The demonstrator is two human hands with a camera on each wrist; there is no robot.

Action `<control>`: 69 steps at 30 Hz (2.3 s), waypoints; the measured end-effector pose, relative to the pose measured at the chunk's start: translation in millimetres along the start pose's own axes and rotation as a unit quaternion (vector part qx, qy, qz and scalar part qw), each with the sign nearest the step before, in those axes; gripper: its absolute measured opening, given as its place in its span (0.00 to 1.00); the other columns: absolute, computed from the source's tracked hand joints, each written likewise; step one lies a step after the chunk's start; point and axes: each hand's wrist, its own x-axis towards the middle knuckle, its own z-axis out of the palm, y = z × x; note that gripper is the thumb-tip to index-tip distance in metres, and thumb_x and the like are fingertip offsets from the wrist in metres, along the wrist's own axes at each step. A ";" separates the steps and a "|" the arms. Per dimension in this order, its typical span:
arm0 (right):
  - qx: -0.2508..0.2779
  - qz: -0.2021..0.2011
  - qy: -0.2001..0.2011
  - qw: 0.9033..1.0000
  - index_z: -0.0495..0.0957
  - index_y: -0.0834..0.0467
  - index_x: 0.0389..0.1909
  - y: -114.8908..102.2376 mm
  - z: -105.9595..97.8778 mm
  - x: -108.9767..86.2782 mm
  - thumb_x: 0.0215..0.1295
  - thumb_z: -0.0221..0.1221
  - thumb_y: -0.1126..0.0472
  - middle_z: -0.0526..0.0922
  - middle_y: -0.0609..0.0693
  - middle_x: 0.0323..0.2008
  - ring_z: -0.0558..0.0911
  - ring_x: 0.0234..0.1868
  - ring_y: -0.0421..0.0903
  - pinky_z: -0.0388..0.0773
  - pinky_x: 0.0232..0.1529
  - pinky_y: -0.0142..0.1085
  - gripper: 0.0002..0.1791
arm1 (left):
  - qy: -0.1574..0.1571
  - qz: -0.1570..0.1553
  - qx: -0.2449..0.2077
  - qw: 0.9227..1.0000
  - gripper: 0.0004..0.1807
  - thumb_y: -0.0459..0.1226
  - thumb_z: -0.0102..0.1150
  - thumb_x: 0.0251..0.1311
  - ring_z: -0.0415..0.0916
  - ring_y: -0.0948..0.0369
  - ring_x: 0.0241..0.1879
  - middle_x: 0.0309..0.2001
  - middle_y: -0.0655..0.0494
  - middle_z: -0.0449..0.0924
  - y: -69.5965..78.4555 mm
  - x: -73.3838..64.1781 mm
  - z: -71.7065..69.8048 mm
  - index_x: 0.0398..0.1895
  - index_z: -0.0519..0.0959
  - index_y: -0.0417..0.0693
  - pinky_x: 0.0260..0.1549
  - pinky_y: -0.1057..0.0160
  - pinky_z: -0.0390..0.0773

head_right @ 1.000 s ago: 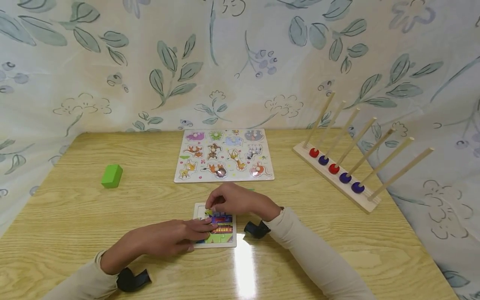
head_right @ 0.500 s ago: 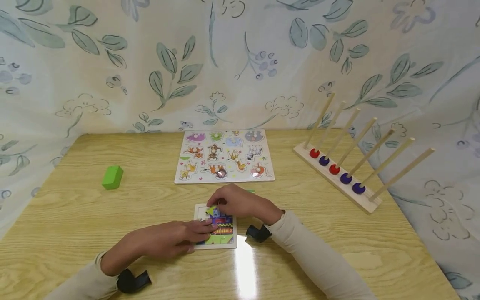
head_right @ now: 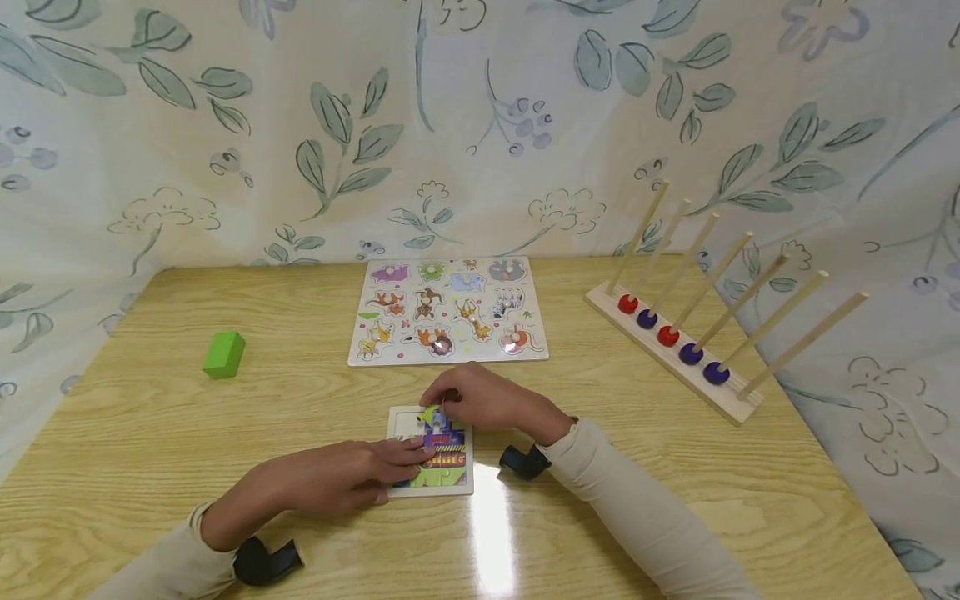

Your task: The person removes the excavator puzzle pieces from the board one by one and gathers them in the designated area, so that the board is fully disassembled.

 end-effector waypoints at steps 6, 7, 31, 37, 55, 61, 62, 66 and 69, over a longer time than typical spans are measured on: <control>-0.010 0.000 0.013 1.000 0.85 0.58 0.47 2.3 -4.7 -4.3 0.66 0.57 0.71 0.84 0.46 0.43 0.79 0.43 0.37 0.77 0.43 0.32 0.13 | 0.007 0.009 0.006 1.000 0.26 0.30 0.53 0.68 0.54 0.56 0.71 0.73 0.56 0.58 -1.0 0.4 0.6 0.69 0.69 0.43 0.65 0.55 0.61; -0.010 -0.001 0.015 1.000 0.85 0.58 0.47 4.1 -5.3 -5.2 0.66 0.57 0.71 0.84 0.45 0.43 0.79 0.43 0.37 0.77 0.43 0.32 0.13 | 0.008 0.009 0.007 1.000 0.25 0.30 0.53 0.68 0.54 0.56 0.71 0.73 0.56 0.58 -1.1 0.4 0.6 0.69 0.69 0.43 0.65 0.55 0.61; 0.027 0.051 0.079 0.995 0.84 0.63 0.47 40.2 -32.0 -36.9 0.66 0.55 0.74 0.85 0.53 0.44 0.78 0.34 0.41 0.75 0.30 0.32 0.14 | 0.007 0.000 -0.002 1.000 0.24 0.29 0.52 0.68 0.55 0.55 0.71 0.72 0.56 0.59 0.5 -0.3 0.6 0.68 0.70 0.42 0.65 0.54 0.62; 0.036 0.093 0.102 0.990 0.85 0.64 0.46 48.5 -42.1 -47.8 0.65 0.57 0.74 0.85 0.51 0.42 0.79 0.37 0.43 0.78 0.36 0.32 0.12 | 0.003 -0.010 -0.003 1.000 0.25 0.30 0.51 0.68 0.54 0.56 0.71 0.73 0.57 0.58 1.9 -0.5 0.5 0.69 0.69 0.44 0.66 0.55 0.61; 0.018 0.107 0.108 0.988 0.85 0.66 0.40 63.0 -60.2 -66.3 0.62 0.57 0.77 0.84 0.54 0.39 0.76 0.36 0.46 0.74 0.35 0.32 0.11 | 0.006 -0.017 -0.013 1.000 0.25 0.28 0.50 0.69 0.53 0.57 0.72 0.73 0.58 0.58 3.2 -0.4 -1.6 0.69 0.69 0.43 0.67 0.57 0.59; -0.004 0.104 0.099 0.990 0.86 0.64 0.38 70.2 -57.3 -63.3 0.62 0.57 0.76 0.84 0.51 0.38 0.77 0.36 0.44 0.75 0.35 0.33 0.10 | 0.003 -0.013 -0.009 1.000 0.25 0.29 0.51 0.69 0.52 0.57 0.72 0.73 0.58 0.57 1.2 -2.2 -0.1 0.69 0.68 0.44 0.67 0.56 0.59; -0.009 0.104 0.097 0.990 0.86 0.63 0.38 71.3 -56.6 -63.4 0.62 0.58 0.76 0.84 0.51 0.38 0.76 0.36 0.44 0.74 0.35 0.33 0.10 | 0.004 -0.009 -0.005 1.000 0.25 0.30 0.52 0.68 0.52 0.57 0.72 0.73 0.58 0.57 0.5 -2.4 0.8 0.69 0.68 0.43 0.66 0.56 0.59; -0.018 0.122 0.098 0.988 0.86 0.63 0.38 73.8 -55.9 -66.5 0.62 0.59 0.74 0.84 0.51 0.38 0.74 0.34 0.44 0.73 0.34 0.34 0.09 | 0.010 0.004 0.004 1.000 0.25 0.30 0.52 0.68 0.54 0.56 0.71 0.73 0.57 0.58 -0.3 -1.3 3.2 0.68 0.69 0.43 0.66 0.56 0.61; -0.020 0.132 0.101 0.986 0.86 0.62 0.37 74.0 -57.1 -69.4 0.62 0.59 0.73 0.84 0.51 0.38 0.76 0.36 0.45 0.75 0.36 0.35 0.09 | 0.012 0.008 0.010 1.000 0.24 0.30 0.51 0.69 0.55 0.56 0.71 0.72 0.56 0.59 1.1 -0.2 2.1 0.68 0.69 0.43 0.65 0.56 0.62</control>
